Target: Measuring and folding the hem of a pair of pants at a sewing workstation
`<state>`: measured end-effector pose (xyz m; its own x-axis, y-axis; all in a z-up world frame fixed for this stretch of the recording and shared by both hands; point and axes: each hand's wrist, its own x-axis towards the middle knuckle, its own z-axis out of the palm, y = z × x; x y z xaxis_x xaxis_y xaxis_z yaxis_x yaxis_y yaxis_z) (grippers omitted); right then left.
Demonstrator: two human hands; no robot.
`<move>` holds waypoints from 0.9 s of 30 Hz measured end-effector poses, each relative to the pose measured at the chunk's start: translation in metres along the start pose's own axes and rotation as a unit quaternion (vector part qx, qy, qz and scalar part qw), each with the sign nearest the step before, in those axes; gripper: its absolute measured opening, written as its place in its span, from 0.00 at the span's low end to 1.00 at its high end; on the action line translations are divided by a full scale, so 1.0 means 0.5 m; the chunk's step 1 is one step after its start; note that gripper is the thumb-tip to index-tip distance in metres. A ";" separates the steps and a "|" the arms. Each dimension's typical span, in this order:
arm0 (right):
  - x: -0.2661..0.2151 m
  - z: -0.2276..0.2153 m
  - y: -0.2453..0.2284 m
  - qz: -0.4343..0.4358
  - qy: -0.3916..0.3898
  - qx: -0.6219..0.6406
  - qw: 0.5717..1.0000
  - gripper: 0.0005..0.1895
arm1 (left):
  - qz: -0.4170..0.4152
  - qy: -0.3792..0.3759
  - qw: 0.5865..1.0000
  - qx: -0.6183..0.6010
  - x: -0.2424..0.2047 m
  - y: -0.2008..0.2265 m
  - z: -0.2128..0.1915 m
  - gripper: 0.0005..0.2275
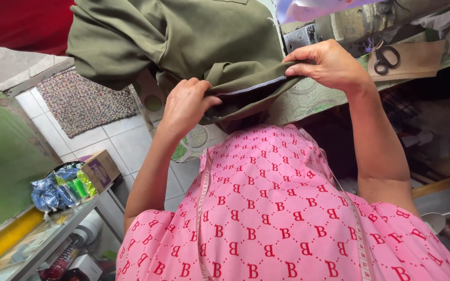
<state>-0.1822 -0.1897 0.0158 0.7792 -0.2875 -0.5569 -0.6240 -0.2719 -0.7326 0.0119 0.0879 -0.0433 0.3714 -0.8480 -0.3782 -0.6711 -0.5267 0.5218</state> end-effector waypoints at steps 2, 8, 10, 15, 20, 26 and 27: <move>-0.003 -0.004 -0.010 0.006 0.003 -0.010 1.000 0.10 | 0.006 -0.031 0.999 0.020 -0.001 0.030 -0.013 0.27; -0.009 -0.003 -0.004 -0.028 0.005 -0.043 0.999 0.11 | 0.191 0.211 0.954 -0.092 0.062 0.091 0.029 0.12; -0.013 -0.001 0.001 -0.052 0.017 -0.035 0.998 0.10 | 0.144 0.117 0.955 -0.232 0.085 0.108 0.034 0.16; -0.026 0.001 -0.001 -0.079 0.022 -0.013 0.997 0.09 | 0.073 0.086 0.949 -0.293 0.088 0.144 0.019 0.09; -0.026 0.003 0.018 -0.110 0.026 0.002 0.994 0.09 | 0.057 0.073 0.950 -0.297 0.087 0.147 0.012 0.05; -0.012 0.032 0.074 -0.211 0.093 -0.094 0.969 0.09 | 0.104 0.053 0.959 -0.257 0.110 0.151 0.004 0.02; -0.017 0.043 0.074 -0.263 0.136 -0.094 0.951 0.10 | 0.079 0.029 0.962 -0.261 0.113 0.153 -0.002 0.03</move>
<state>-0.2106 -0.1779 -0.0151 0.9578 -0.2873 0.0071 -0.1728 -0.5954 -0.7846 -0.0178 -0.0001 -0.0239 0.3355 -0.9142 -0.2272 -0.3145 -0.3361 0.8878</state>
